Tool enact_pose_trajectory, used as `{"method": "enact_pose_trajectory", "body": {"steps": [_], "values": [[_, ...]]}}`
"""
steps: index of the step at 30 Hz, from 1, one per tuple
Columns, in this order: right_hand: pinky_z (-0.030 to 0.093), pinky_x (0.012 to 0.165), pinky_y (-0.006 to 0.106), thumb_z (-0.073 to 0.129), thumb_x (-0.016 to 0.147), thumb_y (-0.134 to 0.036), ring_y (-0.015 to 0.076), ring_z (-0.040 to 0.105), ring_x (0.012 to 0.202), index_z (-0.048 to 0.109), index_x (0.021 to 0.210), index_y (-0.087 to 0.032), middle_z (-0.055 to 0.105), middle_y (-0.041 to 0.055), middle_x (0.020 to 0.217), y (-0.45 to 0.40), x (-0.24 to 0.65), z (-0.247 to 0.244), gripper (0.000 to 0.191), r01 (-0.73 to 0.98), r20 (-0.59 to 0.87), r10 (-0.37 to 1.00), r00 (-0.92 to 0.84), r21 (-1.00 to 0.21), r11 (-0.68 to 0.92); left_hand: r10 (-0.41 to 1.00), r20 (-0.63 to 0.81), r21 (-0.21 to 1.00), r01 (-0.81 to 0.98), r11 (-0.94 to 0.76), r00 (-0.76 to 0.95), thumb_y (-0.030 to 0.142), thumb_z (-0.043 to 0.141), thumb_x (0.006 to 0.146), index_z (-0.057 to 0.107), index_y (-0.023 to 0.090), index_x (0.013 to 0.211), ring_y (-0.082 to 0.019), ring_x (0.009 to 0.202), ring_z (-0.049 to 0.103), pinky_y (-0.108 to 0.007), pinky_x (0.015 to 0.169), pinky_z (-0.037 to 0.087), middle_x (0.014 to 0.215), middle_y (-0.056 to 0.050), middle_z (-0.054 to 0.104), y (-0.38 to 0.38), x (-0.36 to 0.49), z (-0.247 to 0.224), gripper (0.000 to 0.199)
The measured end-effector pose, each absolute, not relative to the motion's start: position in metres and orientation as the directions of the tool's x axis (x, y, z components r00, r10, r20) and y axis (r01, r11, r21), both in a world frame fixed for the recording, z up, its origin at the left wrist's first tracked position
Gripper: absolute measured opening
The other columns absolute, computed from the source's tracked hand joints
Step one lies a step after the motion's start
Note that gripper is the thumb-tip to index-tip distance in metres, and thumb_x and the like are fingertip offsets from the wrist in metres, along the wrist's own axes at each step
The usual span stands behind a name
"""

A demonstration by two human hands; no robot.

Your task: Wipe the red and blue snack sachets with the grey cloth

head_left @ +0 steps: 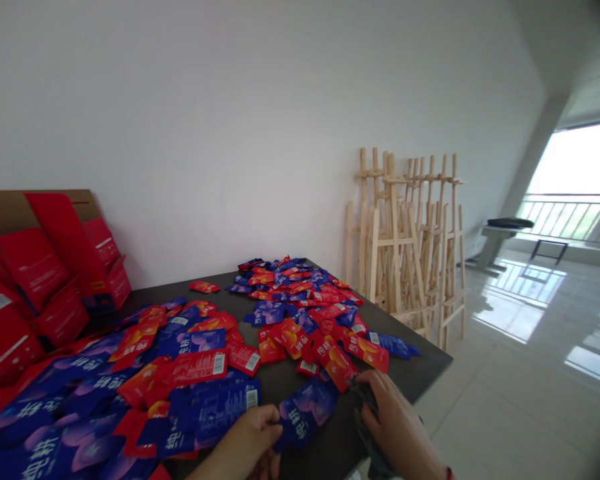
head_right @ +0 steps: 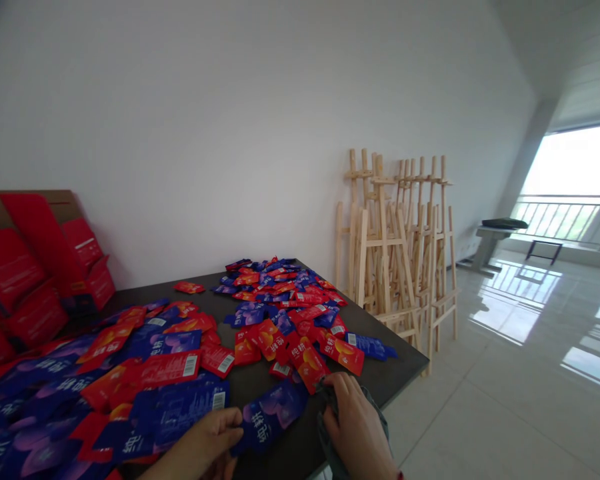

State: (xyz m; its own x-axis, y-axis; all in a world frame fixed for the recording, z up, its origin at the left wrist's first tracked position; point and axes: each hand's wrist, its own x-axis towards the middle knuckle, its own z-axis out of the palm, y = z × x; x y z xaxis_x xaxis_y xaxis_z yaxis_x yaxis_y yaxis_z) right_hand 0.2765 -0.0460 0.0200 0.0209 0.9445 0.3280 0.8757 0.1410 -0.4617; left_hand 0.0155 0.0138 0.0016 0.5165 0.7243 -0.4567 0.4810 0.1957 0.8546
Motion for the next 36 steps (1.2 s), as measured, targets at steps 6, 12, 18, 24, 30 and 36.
{"method": "enact_pose_trajectory", "body": {"steps": [6, 12, 18, 24, 30, 36], "values": [[0.042, 0.087, 0.028, 0.051, 0.073, -0.004, 0.0181, 0.053, 0.101, 0.059, 0.1, -0.025, 0.058, 0.0016, 0.113, -0.049, 0.207, 0.027, 0.035, 0.832, 0.404, 0.859, -0.315, -0.317, 0.454, 0.601, -0.521, 0.85, 0.43, 0.304, 0.606, 0.056, 0.059, 0.069, 0.055, 0.017, 0.089, -0.007, 0.031, 0.038, -0.016, 0.032, 0.026, 0.043, 0.007, 0.053, 0.015, 0.008, -0.004, 0.043], [0.047, 0.075, 0.031, 0.06, 0.081, -0.018, 0.0222, 0.055, 0.093, 0.062, 0.106, -0.025, 0.061, 0.0028, 0.112, -0.039, 0.184, -0.005, 0.026, 0.862, 0.333, 0.835, -0.439, -0.108, 0.496, 0.591, -0.525, 0.846, 0.452, 0.283, 0.612, 0.041, 0.059, 0.07, 0.059, 0.015, 0.088, -0.007, 0.03, 0.038, -0.017, 0.031, 0.026, 0.044, 0.007, 0.052, 0.012, 0.007, 0.006, 0.032], [0.046, 0.082, 0.033, 0.056, 0.076, -0.009, 0.0234, 0.054, 0.099, 0.063, 0.113, -0.027, 0.061, 0.0041, 0.109, -0.041, 0.223, 0.0, 0.042, 0.941, 0.222, 0.937, -0.27, -0.146, 0.306, 0.554, -0.56, 0.822, 0.496, 0.28, 0.616, 0.028, 0.051, 0.071, 0.061, 0.016, 0.089, -0.007, 0.029, 0.036, -0.015, 0.031, 0.024, 0.042, 0.008, 0.049, 0.011, 0.008, 0.015, 0.024], [0.045, 0.084, 0.033, 0.05, 0.076, -0.004, 0.0236, 0.055, 0.097, 0.066, 0.111, -0.02, 0.061, 0.0089, 0.108, -0.042, 0.252, 0.011, 0.042, 0.983, 0.181, 0.976, -0.125, -0.115, 0.147, 0.628, -0.565, 0.804, 0.527, 0.274, 0.535, 0.024, 0.051, 0.075, 0.048, 0.02, 0.097, -0.006, 0.027, 0.034, -0.014, 0.031, 0.021, 0.042, 0.012, 0.049, 0.009, 0.01, 0.015, 0.022], [0.045, 0.077, 0.029, 0.057, 0.074, -0.005, 0.0199, 0.055, 0.089, 0.062, 0.098, -0.024, 0.062, 0.0018, 0.099, -0.051, 0.232, 0.014, 0.031, 0.934, 0.365, 0.9, -0.237, -0.17, 0.315, 0.63, -0.54, 0.821, 0.514, 0.248, 0.558, 0.028, 0.053, 0.078, 0.046, 0.021, 0.094, -0.005, 0.023, 0.029, -0.015, 0.029, 0.018, 0.041, 0.014, 0.047, 0.009, 0.012, 0.014, 0.02], [0.037, 0.056, 0.025, 0.072, 0.076, -0.026, 0.0154, 0.053, 0.075, 0.058, 0.083, -0.027, 0.062, -0.0049, 0.094, -0.052, 0.216, -0.029, 0.015, 0.789, 0.555, 0.641, -0.53, 0.046, 0.612, 0.632, -0.549, 0.806, 0.545, 0.23, 0.546, 0.029, 0.051, 0.079, 0.047, 0.021, 0.097, -0.006, 0.023, 0.03, -0.015, 0.028, 0.019, 0.039, 0.014, 0.044, 0.005, 0.012, 0.018, 0.02]]}}
